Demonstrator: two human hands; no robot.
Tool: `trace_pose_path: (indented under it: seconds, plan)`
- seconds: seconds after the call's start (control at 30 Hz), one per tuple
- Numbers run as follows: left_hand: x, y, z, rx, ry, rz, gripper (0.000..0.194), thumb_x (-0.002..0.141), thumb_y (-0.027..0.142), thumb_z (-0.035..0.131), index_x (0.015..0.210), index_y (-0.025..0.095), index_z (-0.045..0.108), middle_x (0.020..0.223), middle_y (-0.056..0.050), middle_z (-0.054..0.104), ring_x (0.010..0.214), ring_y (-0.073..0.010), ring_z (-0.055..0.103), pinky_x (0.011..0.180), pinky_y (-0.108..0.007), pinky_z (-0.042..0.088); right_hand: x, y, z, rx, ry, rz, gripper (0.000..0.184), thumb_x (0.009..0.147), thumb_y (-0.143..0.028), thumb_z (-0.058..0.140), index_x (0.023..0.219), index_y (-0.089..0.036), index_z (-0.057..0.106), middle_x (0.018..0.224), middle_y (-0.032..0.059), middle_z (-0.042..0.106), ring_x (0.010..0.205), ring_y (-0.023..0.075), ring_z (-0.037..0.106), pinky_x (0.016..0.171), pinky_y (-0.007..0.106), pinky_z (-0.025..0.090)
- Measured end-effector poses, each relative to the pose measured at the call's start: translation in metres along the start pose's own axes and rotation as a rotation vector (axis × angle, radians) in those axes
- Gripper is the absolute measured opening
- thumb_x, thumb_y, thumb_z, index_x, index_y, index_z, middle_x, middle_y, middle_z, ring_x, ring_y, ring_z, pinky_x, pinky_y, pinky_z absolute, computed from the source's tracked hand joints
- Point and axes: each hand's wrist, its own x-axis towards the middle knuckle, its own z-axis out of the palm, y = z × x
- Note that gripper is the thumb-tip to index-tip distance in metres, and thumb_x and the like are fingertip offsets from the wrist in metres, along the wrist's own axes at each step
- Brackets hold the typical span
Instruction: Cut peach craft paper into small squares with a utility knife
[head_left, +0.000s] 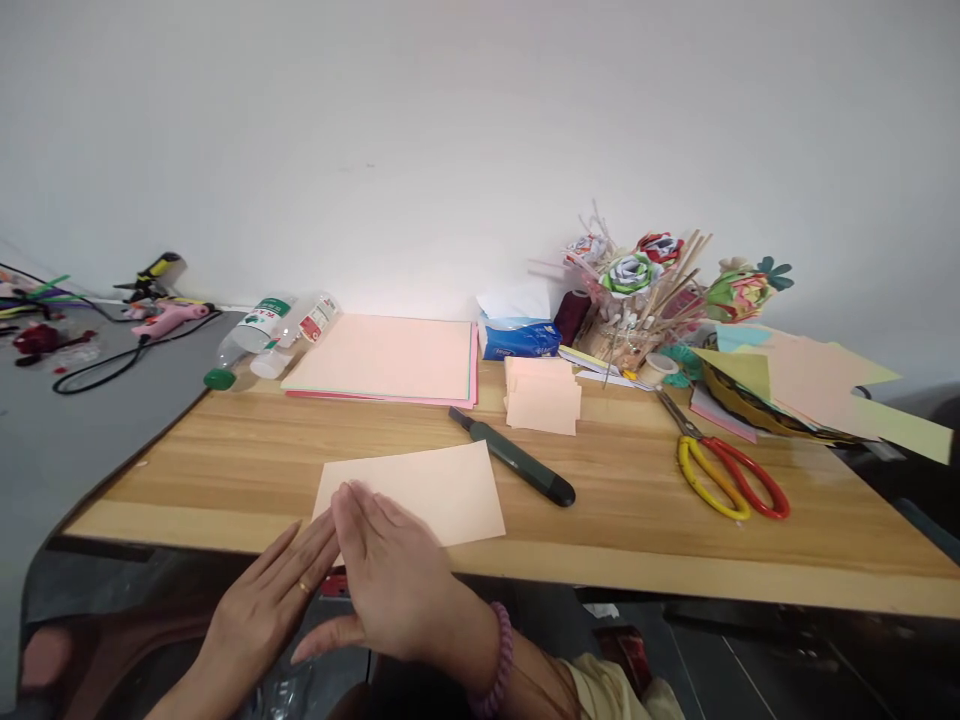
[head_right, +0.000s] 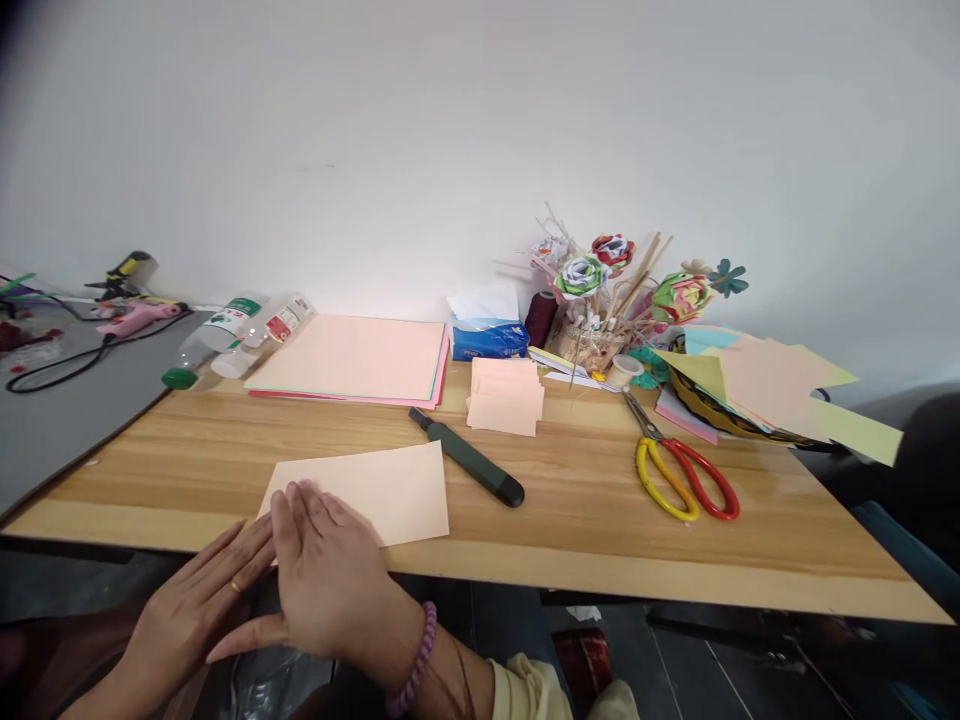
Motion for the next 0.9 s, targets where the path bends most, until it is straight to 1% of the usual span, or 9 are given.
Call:
trace_pose_path:
  seconds: [0.13,0.23,0.33,0.43,0.53,0.63,0.77,0.83,0.9]
  plan:
    - [0.004,0.004,-0.005,-0.013,-0.066,-0.05,0.049,0.094,0.018,0.026,0.143,0.021,0.023,0.136,-0.007,0.048,0.124,-0.0167,0.045,0.107,-0.035,0.03,-0.019,0.019,-0.007,-0.052,-0.086,0.031,0.095,0.079,-0.071,0.033,0.139,0.002,0.025,0.147,0.0204,0.02,0.138,0.0249,0.009,0.113,0.035,0.012]
    - [0.002,0.0,-0.007,-0.054,-0.086,-0.061,0.05,0.093,0.015,0.026,0.142,0.023,0.026,0.135,-0.005,0.048,0.125,-0.0172,0.044,0.105,-0.036,0.033,-0.046,0.039,-0.022,-0.15,-0.133,0.127,0.098,0.074,-0.069,0.048,0.139,0.001,0.026,0.147,0.0207,0.019,0.137,0.0268,0.012,0.112,0.037,0.019]
    - [0.0,-0.01,-0.008,-0.143,-0.098,-0.045,0.051,0.091,0.016,0.029,0.141,0.024,0.028,0.133,-0.003,0.051,0.125,-0.0178,0.044,0.101,-0.036,0.039,-0.077,0.055,-0.037,-0.275,-0.127,0.201,0.091,0.075,-0.056,0.06,0.138,0.001,0.029,0.146,0.0213,0.025,0.137,0.0283,0.016,0.11,0.04,0.024]
    - [0.003,-0.02,-0.012,-0.137,-0.097,-0.011,0.055,0.087,0.012,0.031,0.14,0.027,0.03,0.13,-0.002,0.054,0.126,-0.0193,0.043,0.102,-0.041,0.037,-0.102,0.059,-0.043,-0.399,-0.079,0.195,0.073,0.08,-0.041,0.06,0.137,-0.004,0.033,0.144,0.0161,0.033,0.134,0.0249,0.025,0.106,0.04,0.029]
    - [0.014,-0.013,-0.017,0.013,-0.062,0.034,0.054,0.084,0.012,0.036,0.137,0.024,0.037,0.13,-0.005,0.054,0.131,-0.0231,0.035,0.109,-0.048,0.022,-0.115,0.052,-0.034,-0.488,0.048,0.197,0.048,0.085,-0.029,0.054,0.128,-0.01,0.046,0.134,0.0103,0.049,0.125,0.0208,0.041,0.102,0.037,0.033]
    - [0.027,0.013,-0.016,0.104,0.016,0.079,0.049,0.083,0.015,0.047,0.132,0.017,0.044,0.131,-0.009,0.053,0.131,-0.0259,0.034,0.11,-0.048,0.016,-0.115,0.038,-0.018,-0.479,0.318,0.258,0.029,0.086,-0.014,0.044,0.111,-0.016,0.058,0.107,0.0046,0.066,0.105,0.0161,0.056,0.1,0.032,0.034]
    - [0.036,0.046,-0.004,0.046,0.033,0.11,0.04,0.086,0.015,0.05,0.126,0.022,0.052,0.127,-0.005,0.057,0.122,-0.0239,0.047,0.103,-0.04,0.034,-0.103,0.019,-0.011,-0.35,0.572,0.275,0.025,0.083,-0.008,0.043,0.09,-0.022,0.063,0.08,-0.0019,0.068,0.089,0.0119,0.06,0.098,0.028,0.034]
    - [0.037,0.051,0.0,0.02,0.075,0.016,0.035,0.089,0.015,0.047,0.123,0.023,0.055,0.119,-0.004,0.063,0.103,-0.0203,0.06,0.089,-0.034,0.045,-0.097,0.012,-0.021,-0.252,0.605,0.197,0.018,0.084,-0.012,0.046,0.084,-0.022,0.062,0.073,-0.0038,0.067,0.084,0.0103,0.061,0.096,0.026,0.035]
    - [0.038,0.049,-0.001,-0.016,0.124,-0.111,0.032,0.09,0.014,0.045,0.119,0.023,0.058,0.108,-0.003,0.068,0.081,-0.0167,0.064,0.074,-0.031,0.05,-0.092,0.008,-0.036,-0.152,0.583,0.079,0.013,0.082,-0.014,0.049,0.083,-0.021,0.06,0.07,-0.004,0.066,0.079,0.0095,0.062,0.091,0.025,0.04]
